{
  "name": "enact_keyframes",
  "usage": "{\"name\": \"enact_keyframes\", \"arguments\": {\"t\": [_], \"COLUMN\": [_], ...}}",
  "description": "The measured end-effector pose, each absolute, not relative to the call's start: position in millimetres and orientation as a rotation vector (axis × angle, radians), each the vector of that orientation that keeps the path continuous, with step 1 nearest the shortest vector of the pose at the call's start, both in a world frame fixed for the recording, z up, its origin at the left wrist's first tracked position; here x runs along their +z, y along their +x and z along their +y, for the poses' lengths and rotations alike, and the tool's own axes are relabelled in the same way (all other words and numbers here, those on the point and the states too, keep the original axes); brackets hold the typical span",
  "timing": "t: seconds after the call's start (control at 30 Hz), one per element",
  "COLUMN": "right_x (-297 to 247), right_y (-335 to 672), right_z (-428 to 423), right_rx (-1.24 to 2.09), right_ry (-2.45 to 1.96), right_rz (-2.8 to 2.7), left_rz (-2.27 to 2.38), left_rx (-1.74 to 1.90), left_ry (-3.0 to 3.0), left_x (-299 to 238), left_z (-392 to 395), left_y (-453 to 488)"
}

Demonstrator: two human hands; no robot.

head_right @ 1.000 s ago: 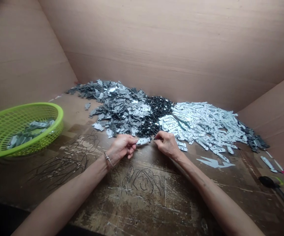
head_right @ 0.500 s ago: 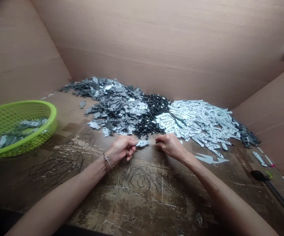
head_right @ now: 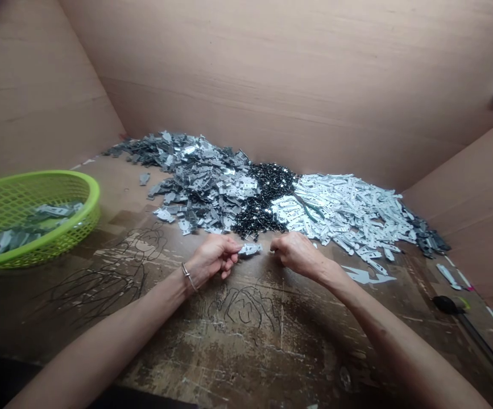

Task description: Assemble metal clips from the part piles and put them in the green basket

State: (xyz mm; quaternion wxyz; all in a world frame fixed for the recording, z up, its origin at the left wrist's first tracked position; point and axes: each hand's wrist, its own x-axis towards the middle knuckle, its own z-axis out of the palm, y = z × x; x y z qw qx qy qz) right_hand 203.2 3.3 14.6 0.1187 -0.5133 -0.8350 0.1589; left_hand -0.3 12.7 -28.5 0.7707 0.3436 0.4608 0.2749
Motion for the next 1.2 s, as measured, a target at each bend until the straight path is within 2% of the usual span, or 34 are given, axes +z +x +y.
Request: {"name": "enact_keyframes", "arguments": {"t": [0.13, 0.4, 1.2], "right_x": [17, 11, 1], "right_y": [205, 196, 188], "right_z": [3, 2, 1], "right_rx": [0.604, 0.534, 0.695], "right_ry": [-1.488, -1.4, -1.304], "right_rz": [-2.494, -2.282, -2.24], "left_rz": [0.99, 1.013, 1.028], "left_rx": [0.593, 0.557, 0.565], "left_ry": [0.751, 0.749, 0.714], "left_x": [-27, -22, -12], "left_z": [12, 8, 5], "left_y": [0, 2, 4]}}
